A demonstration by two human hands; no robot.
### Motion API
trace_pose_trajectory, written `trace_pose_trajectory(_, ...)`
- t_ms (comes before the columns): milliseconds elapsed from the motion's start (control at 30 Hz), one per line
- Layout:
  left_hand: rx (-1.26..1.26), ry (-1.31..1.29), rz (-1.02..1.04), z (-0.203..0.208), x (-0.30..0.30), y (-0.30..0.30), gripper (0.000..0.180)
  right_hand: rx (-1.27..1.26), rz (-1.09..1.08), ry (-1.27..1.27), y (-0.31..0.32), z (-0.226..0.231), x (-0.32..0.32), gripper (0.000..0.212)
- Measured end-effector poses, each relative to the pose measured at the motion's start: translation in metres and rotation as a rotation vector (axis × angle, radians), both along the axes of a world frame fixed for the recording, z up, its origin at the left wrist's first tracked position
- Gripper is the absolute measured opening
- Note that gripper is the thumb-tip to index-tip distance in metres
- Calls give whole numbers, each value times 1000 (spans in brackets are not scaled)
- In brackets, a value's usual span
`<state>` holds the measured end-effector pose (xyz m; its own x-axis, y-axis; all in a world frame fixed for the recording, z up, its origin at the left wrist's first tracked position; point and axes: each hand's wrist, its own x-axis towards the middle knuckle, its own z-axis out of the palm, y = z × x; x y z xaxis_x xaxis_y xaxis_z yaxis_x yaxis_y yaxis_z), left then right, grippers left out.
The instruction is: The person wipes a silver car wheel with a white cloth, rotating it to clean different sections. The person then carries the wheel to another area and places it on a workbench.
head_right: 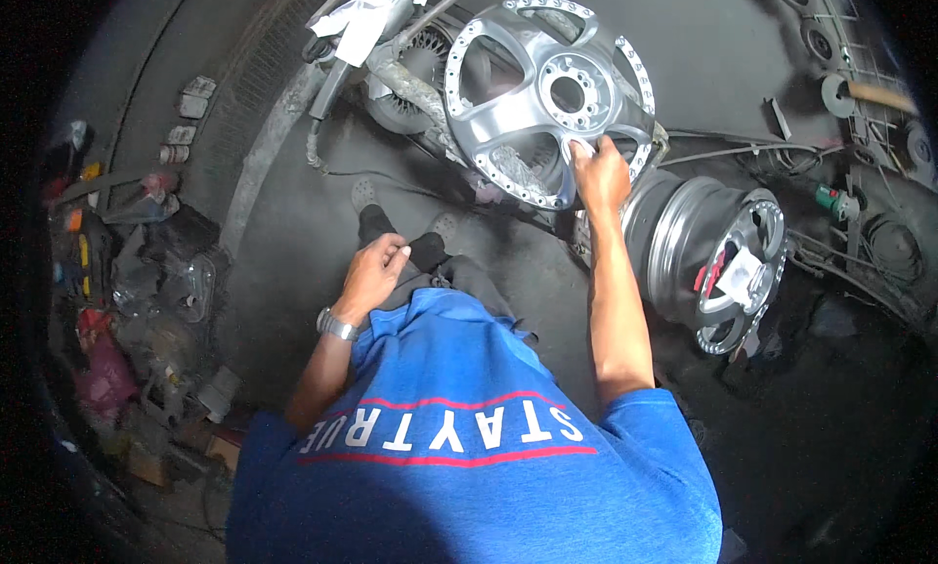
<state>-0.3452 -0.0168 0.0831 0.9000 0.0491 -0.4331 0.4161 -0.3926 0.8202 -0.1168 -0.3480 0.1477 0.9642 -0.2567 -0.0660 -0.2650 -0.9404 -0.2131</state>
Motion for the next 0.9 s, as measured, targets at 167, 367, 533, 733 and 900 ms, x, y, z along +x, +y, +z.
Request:
trace_pose_trajectory(167,42,24,-2,5,8,7,27,-14,50,78,3,7,13,52)
trace_pose_trajectory(367,54,-12,4,-6,12,13,27,126,-153,-141,-50,-66,-102,41)
trace_pose_trajectory(533,66,-45,-20,-17,17,14,27,245,-253,-179,-36,-69,-112,37)
trace_pose_trajectory(733,41,-71,21,-8,31,19,30,-66,-17,70,-5,-3,-16,45)
trace_pose_trajectory(900,69,-40,97,-1,23,32,27,-251,563,40,3,15,50,41)
